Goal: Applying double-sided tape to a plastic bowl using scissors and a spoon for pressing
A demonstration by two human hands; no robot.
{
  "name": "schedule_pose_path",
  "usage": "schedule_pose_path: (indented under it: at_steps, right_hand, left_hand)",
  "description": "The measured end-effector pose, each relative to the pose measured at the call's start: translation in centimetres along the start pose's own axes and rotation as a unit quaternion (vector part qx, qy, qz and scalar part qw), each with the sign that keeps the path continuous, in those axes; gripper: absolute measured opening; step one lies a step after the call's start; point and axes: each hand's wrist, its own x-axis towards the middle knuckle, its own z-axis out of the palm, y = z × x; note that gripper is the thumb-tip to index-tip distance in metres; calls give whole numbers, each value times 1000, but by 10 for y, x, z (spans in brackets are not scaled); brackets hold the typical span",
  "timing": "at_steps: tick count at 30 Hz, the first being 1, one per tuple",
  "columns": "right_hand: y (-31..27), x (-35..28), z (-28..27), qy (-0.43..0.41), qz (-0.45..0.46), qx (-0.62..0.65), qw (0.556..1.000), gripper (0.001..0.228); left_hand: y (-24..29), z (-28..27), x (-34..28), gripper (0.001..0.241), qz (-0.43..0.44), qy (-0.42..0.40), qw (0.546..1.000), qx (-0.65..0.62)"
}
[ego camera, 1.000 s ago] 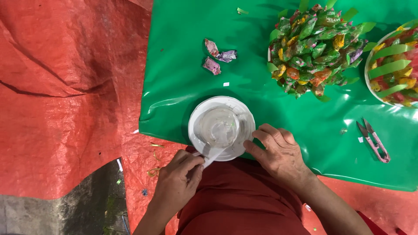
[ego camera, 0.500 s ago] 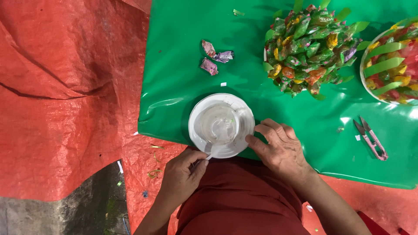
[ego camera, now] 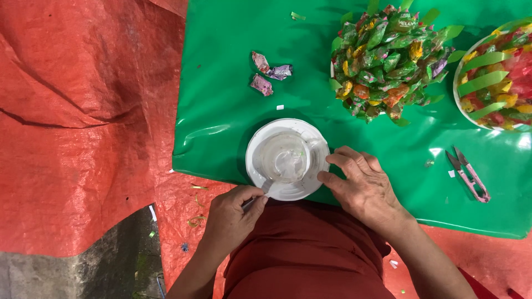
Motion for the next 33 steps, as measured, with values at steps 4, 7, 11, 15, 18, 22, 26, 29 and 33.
schedule_pose_path:
  at_steps: [4,7,11,15,18,22,26,29,33]
  right_hand:
    - [-12,9,-8,30,24,46,998,21]
    - [-25,20,0,20,31,43,998,45]
    - [-35,44,16,12,-9,8,1000,65]
    - [-38,61,19,5,-19,34,999,63]
    - [-38,64,21,-3,-26,45,999,59]
    - [-40,69,19,-5,-25,52,998,50]
    - [-41,72,17,-23,-21,36,999,57]
    - [-37,71,9,-58,-25,56,996,71]
    - [-30,74,-10,-100,-44,86,990,77]
  left_hand:
    - [-4,0,1,7,16,-6,1000,7]
    - [-3,1,2,8,-24,-16,1000,-5]
    - [-4,1,1,6,-13,-6,1000,-11]
    - [-7,1,0,5,3,0,1000,-9]
    - [-12,2,-4,9,36,17,999,-1]
    - [-11,1,-7,10,32,32,999,18]
    - [-9,-3,-7,15,79,58,994,58]
    - [-15,-2,-6,12,68,57,994,71]
    - [-19,-3,-6,7,63,60,993,76]
